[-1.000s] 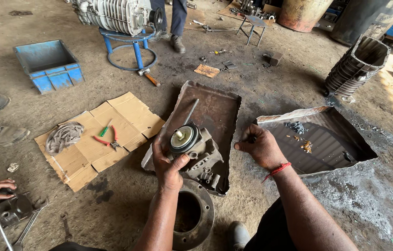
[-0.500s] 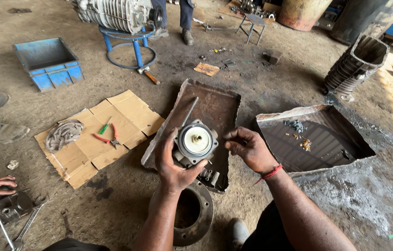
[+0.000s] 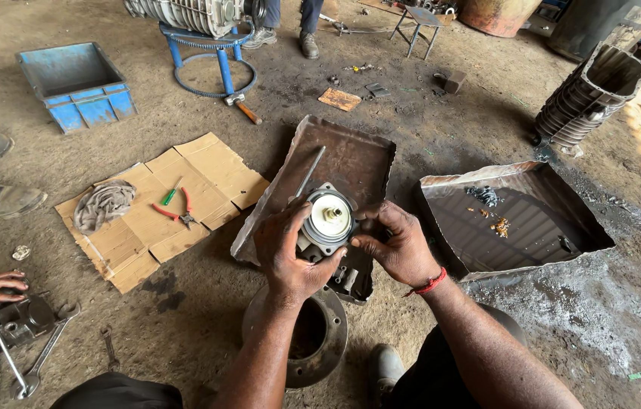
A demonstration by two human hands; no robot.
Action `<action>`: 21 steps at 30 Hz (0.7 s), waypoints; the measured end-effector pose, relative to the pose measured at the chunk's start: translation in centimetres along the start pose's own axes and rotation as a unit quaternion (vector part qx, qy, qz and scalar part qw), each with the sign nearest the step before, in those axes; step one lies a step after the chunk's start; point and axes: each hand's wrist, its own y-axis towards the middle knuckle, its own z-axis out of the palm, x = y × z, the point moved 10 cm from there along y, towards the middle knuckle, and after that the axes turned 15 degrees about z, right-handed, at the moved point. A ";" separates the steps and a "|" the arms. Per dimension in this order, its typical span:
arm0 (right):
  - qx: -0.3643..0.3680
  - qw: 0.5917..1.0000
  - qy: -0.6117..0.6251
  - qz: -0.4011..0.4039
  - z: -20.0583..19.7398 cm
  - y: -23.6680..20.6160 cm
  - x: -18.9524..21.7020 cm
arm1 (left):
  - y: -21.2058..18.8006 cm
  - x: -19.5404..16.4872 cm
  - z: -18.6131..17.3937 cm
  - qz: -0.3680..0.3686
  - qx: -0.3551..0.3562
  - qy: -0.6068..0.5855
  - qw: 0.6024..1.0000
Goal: The person disassembles a small engine component, removes a piston and cylinder, and uses a wrench and pliers to adjust internal parts. The person places removed parts on a nearby metal tray and continues to manipulate the engine housing.
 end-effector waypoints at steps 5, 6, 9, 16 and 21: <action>-0.006 0.996 0.006 0.085 -0.2 0.4 -1.0 | -0.8 0.4 0.9 -0.030 0.015 -0.023 0.999; -0.003 0.996 0.004 0.087 -0.3 0.4 -0.9 | -0.8 0.6 1.0 -0.037 0.017 -0.020 0.999; 0.009 1.000 -0.018 0.005 -0.3 0.1 0.9 | -0.8 0.6 1.5 -0.039 0.022 -0.013 0.999; -0.013 0.998 -0.066 -0.004 0.0 0.1 0.9 | -1.5 0.8 1.9 -0.029 0.013 -0.023 0.999; 0.003 0.984 -0.135 -0.118 1.0 -0.8 4.1 | -3.4 3.0 2.8 -0.127 -0.009 -0.117 0.985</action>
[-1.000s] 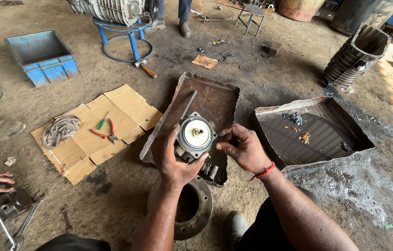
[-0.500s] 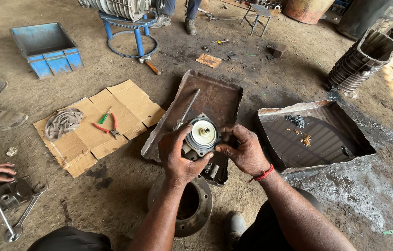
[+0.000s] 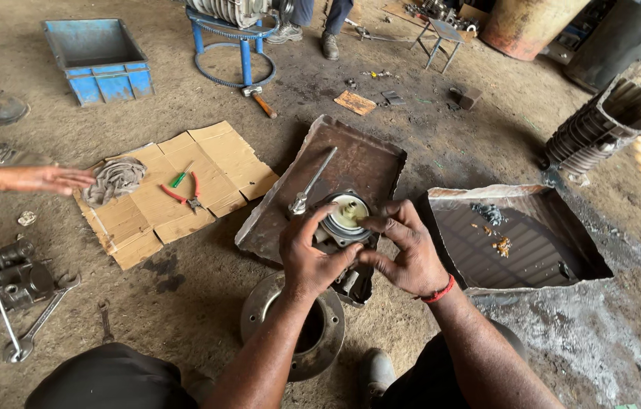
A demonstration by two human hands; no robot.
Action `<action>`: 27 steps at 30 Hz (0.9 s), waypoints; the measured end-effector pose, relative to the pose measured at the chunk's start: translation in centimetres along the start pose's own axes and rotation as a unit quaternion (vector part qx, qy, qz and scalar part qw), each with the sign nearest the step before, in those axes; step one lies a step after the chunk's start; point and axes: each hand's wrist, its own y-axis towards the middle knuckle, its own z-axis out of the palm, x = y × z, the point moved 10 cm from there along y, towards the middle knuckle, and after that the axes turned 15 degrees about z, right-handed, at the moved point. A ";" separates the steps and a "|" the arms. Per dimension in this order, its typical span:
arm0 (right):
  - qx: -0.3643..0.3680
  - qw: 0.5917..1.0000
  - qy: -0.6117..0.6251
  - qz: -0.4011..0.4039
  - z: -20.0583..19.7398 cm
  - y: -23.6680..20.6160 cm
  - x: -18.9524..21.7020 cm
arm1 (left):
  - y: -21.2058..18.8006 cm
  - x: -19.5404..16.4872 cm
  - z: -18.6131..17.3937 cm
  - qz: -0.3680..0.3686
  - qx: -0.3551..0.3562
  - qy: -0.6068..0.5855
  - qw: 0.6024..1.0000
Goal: The person disassembles a small engine component, removes a piston and cylinder, and uses a wrench and pliers to adjust internal parts. The person places removed parts on a nearby metal tray and continues to manipulate the engine housing.
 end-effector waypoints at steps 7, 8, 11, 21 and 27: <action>0.019 0.991 -0.135 -0.003 0.5 0.7 2.3 | -1.6 2.9 0.6 -0.182 0.001 -0.245 0.952; 0.021 0.992 -0.128 -0.004 0.5 0.8 2.4 | -1.6 2.8 0.7 -0.187 0.009 -0.259 0.948; 0.029 0.993 -0.111 -0.004 0.8 0.7 2.1 | -1.6 2.4 0.8 -0.191 0.037 -0.252 0.948; 0.075 0.992 -0.106 -0.004 1.9 -0.1 1.1 | -4.4 3.9 1.8 -0.217 0.034 -0.254 0.942; 0.034 0.997 -0.063 0.019 1.2 -0.7 -0.8 | -9.2 7.7 1.6 -0.321 -0.111 -0.264 0.903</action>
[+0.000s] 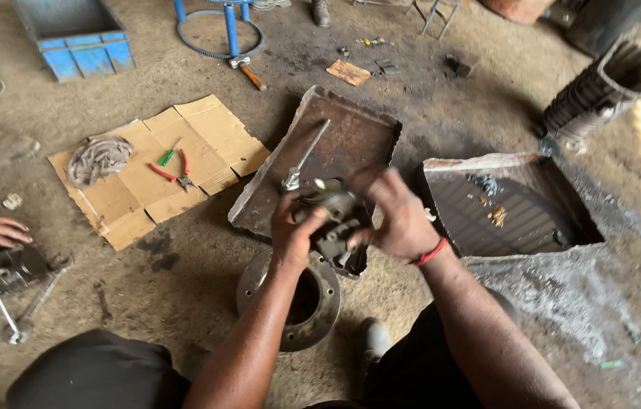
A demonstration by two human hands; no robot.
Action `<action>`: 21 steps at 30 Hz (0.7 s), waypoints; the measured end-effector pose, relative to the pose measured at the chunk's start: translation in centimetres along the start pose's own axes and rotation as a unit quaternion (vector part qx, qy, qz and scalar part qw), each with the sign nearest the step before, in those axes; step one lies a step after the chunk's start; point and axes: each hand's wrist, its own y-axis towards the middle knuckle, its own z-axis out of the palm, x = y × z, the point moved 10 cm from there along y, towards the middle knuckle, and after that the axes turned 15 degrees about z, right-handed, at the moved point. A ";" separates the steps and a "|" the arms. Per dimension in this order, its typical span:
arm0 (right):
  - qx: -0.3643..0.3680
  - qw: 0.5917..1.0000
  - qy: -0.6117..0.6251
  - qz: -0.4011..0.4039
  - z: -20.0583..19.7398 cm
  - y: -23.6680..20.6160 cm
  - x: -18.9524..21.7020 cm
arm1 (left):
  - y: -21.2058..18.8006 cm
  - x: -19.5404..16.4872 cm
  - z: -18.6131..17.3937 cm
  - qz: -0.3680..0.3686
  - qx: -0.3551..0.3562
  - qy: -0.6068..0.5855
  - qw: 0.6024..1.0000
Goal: The person disassembles a small engine component, removes a piston and cylinder, and uses a wrench and pliers to adjust internal parts. The person places removed parts on a nearby metal tray and continues to manipulate the engine housing.
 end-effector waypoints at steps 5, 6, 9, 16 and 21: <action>0.018 0.968 0.133 0.213 -0.9 -0.4 -8.0 | 0.0 1.9 -1.0 -0.069 -0.054 -0.251 0.964; 0.045 0.952 0.140 0.267 -0.2 -0.8 -9.4 | -0.1 2.5 -1.7 -0.102 -0.094 -0.275 0.951; 0.103 0.947 0.120 0.281 1.9 -1.6 -10.0 | -0.8 3.7 -2.6 -0.184 -0.187 -0.325 0.909; 0.113 0.952 0.075 0.275 3.7 -2.0 -7.1 | -2.8 4.2 -1.5 -0.256 -0.210 -0.319 0.888; 0.033 0.974 0.130 0.181 1.2 -2.3 -3.5 | -3.9 3.2 0.2 -0.211 -0.154 -0.355 0.897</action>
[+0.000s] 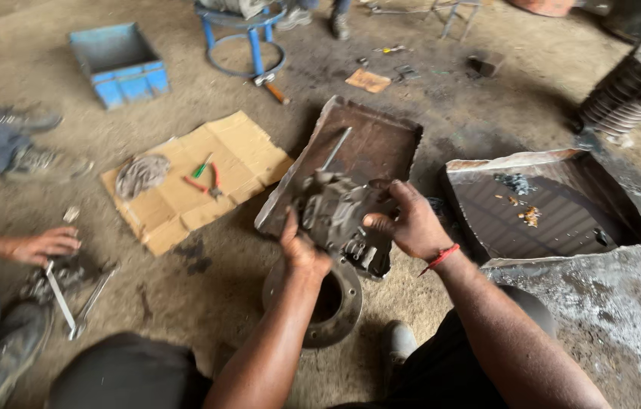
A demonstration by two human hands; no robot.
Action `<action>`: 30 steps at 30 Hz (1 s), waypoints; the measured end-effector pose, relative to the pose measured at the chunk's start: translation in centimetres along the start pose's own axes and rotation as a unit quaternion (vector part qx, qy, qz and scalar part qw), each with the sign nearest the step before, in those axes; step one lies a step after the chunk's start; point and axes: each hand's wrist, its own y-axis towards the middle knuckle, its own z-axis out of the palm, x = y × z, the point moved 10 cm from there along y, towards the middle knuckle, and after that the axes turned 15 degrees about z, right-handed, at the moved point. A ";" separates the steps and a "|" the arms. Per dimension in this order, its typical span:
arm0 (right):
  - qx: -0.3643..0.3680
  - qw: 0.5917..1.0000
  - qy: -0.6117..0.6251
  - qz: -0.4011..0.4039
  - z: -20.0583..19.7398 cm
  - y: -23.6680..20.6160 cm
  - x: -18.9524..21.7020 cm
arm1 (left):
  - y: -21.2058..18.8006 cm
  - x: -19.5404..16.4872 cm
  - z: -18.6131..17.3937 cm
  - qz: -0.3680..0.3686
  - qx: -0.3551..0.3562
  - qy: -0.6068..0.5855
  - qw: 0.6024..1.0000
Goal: The person disassembles a small engine component, removes a piston and cylinder, and uses a wrench and pliers to adjust internal parts. The person places removed parts on a nearby metal tray and continues to manipulate the engine housing.
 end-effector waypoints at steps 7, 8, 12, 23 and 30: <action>-0.116 0.992 -0.048 -0.009 -2.0 -3.8 -0.4 | -3.9 -2.1 0.3 0.109 0.003 0.089 0.990; -0.078 0.997 0.020 -0.011 -2.0 -4.2 -0.6 | -4.4 -3.4 0.8 0.158 0.007 0.127 0.979; 0.103 0.953 0.281 0.036 0.1 -5.9 -0.7 | -6.1 -6.4 4.3 0.265 0.104 0.136 0.949; 0.145 0.935 0.289 0.146 5.7 -4.1 -4.3 | -7.9 -5.1 -0.7 0.118 0.010 0.145 0.982; 0.193 0.954 0.189 0.129 12.2 -3.3 -6.4 | -10.0 -6.8 -10.2 -0.027 -0.057 0.384 0.921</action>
